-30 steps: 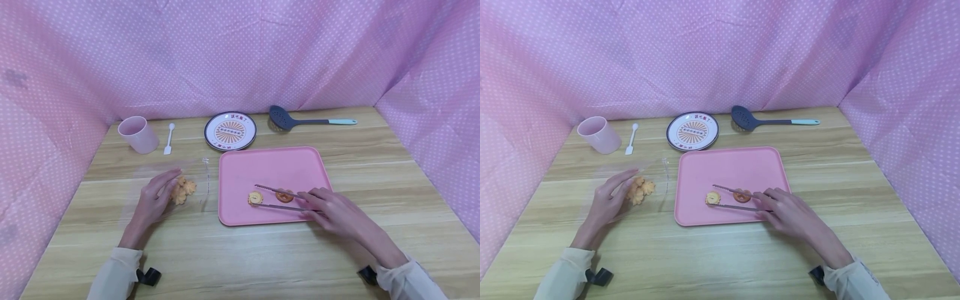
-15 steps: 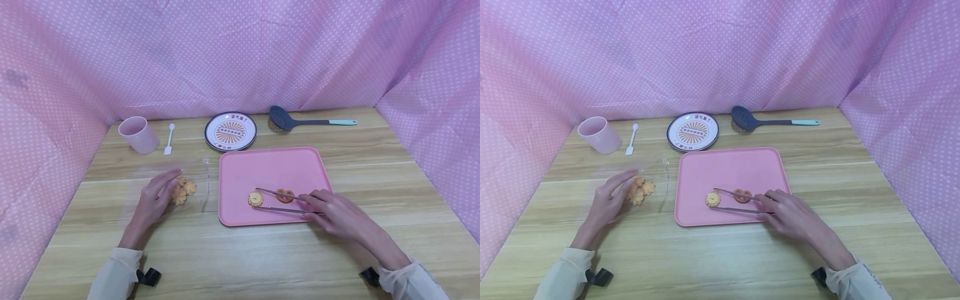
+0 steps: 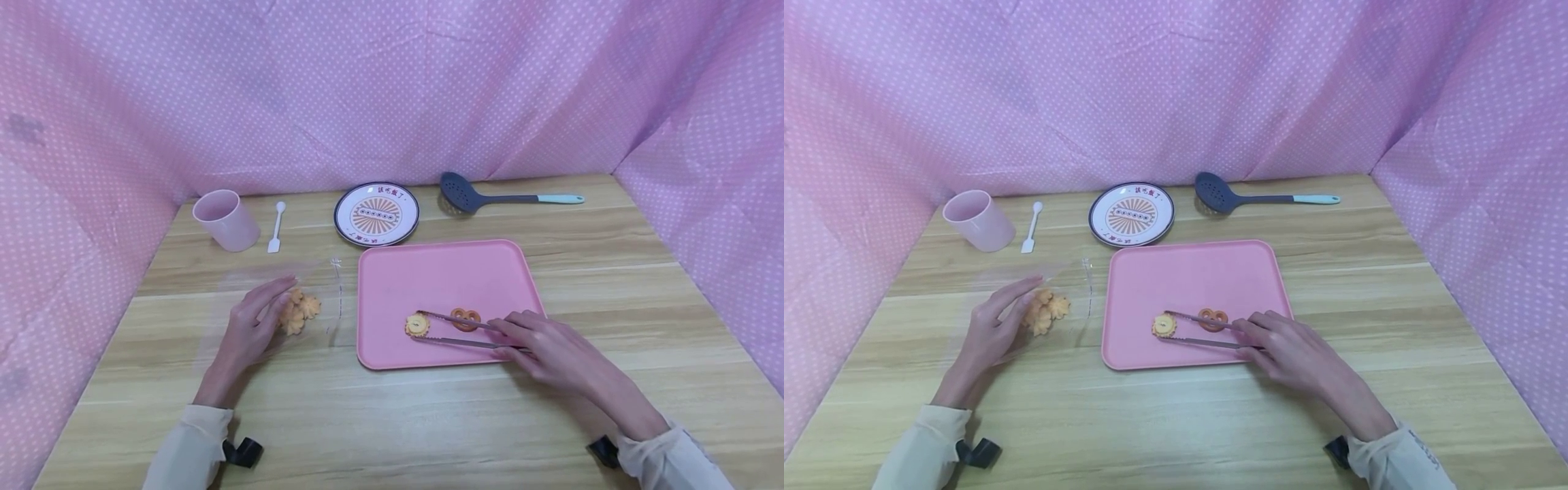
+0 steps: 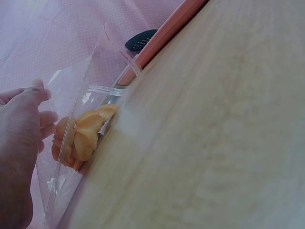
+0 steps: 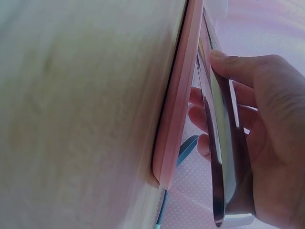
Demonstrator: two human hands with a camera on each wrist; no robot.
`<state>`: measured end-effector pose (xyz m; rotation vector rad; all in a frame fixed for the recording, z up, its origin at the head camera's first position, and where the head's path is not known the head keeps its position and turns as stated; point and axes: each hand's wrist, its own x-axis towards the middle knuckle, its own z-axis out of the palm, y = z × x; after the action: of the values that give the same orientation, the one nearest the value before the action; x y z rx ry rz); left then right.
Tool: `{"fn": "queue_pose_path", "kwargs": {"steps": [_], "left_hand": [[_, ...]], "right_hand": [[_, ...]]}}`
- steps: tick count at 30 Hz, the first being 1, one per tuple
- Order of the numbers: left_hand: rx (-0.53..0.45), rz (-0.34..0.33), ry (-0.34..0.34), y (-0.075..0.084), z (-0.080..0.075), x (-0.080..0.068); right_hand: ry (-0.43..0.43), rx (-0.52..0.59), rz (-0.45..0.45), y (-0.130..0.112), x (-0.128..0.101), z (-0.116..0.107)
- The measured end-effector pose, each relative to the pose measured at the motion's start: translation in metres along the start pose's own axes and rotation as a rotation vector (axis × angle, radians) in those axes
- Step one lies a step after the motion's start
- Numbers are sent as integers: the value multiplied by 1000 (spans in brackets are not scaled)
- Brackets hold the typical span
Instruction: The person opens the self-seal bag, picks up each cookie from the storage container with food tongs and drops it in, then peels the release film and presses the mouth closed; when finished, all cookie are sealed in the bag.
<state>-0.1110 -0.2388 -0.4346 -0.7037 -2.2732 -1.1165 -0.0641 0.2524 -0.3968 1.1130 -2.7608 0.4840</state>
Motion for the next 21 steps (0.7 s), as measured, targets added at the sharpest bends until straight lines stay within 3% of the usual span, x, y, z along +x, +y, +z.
{"fn": "queue_pose_path", "kwargs": {"steps": [21], "left_hand": [[-1,5,3,-2,0,0]], "right_hand": [[2,3,-7,0,1,1]]}}
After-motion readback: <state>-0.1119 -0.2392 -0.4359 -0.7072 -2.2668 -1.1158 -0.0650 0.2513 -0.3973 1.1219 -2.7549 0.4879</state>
